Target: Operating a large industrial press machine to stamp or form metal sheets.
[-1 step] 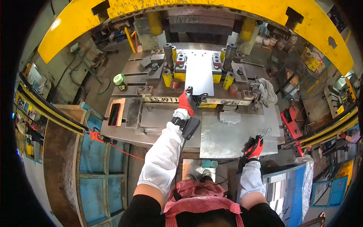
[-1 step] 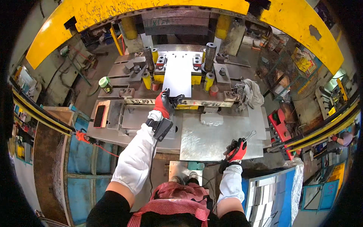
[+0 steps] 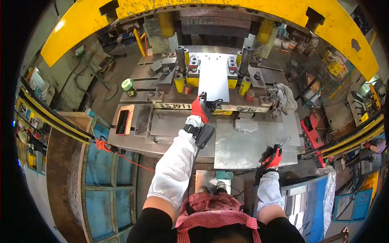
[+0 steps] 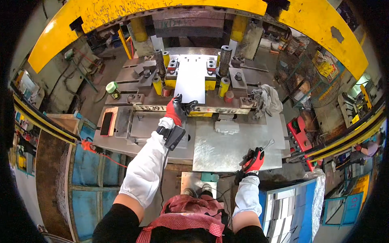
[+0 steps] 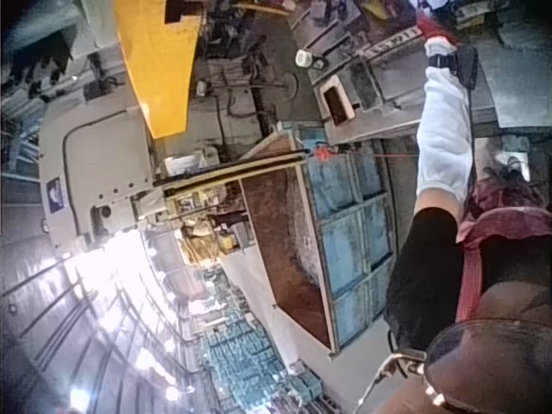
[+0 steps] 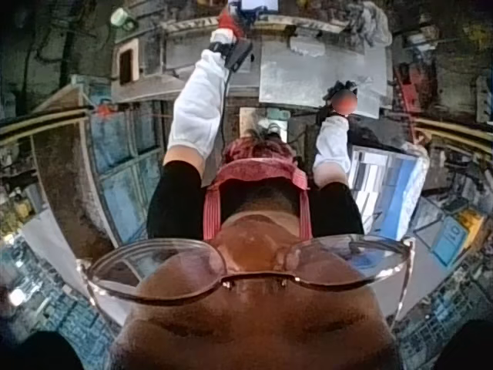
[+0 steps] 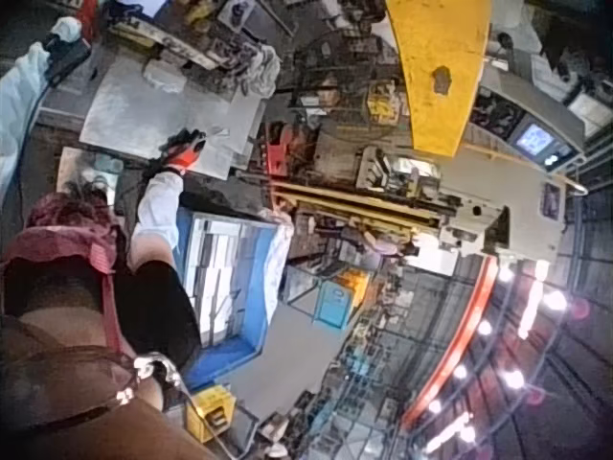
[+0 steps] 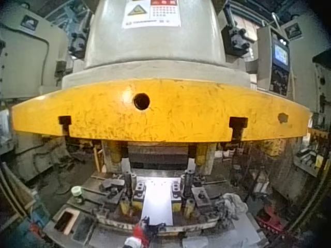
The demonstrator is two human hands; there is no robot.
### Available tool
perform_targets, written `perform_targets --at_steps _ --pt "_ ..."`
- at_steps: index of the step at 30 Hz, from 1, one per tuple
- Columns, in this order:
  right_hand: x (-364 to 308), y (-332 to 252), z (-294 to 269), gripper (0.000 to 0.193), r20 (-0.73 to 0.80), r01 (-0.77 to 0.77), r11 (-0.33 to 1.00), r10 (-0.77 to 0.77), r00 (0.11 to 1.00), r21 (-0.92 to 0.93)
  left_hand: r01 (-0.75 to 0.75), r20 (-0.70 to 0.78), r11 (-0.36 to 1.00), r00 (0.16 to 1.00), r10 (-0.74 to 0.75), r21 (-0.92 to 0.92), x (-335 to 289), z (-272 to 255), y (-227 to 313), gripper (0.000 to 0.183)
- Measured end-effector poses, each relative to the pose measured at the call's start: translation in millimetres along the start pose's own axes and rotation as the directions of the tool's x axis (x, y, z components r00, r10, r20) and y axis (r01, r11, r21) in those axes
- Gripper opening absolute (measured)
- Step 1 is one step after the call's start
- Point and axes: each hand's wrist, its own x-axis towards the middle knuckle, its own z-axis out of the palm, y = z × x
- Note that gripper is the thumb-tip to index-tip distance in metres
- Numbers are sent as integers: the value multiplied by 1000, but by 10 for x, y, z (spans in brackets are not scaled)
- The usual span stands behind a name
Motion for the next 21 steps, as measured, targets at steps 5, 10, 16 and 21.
perform_targets --at_steps 5,10,16,21 --pt "61 23 -89 33 15 33 998 -34 999 55 -6 -3 1000 1000 6 -21 -14 59 -10 42" --pt "84 42 -107 24 -15 14 993 -12 1000 116 -36 6 999 999 35 5 -23 78 -20 44" --pt "62 29 -80 26 19 31 996 -33 999 78 25 -13 997 1000 -26 -78 50 14 6 38" --pt "130 43 -123 28 0 77 993 -78 997 88 -2 11 1000 1000 2 -28 90 10 -48 46"
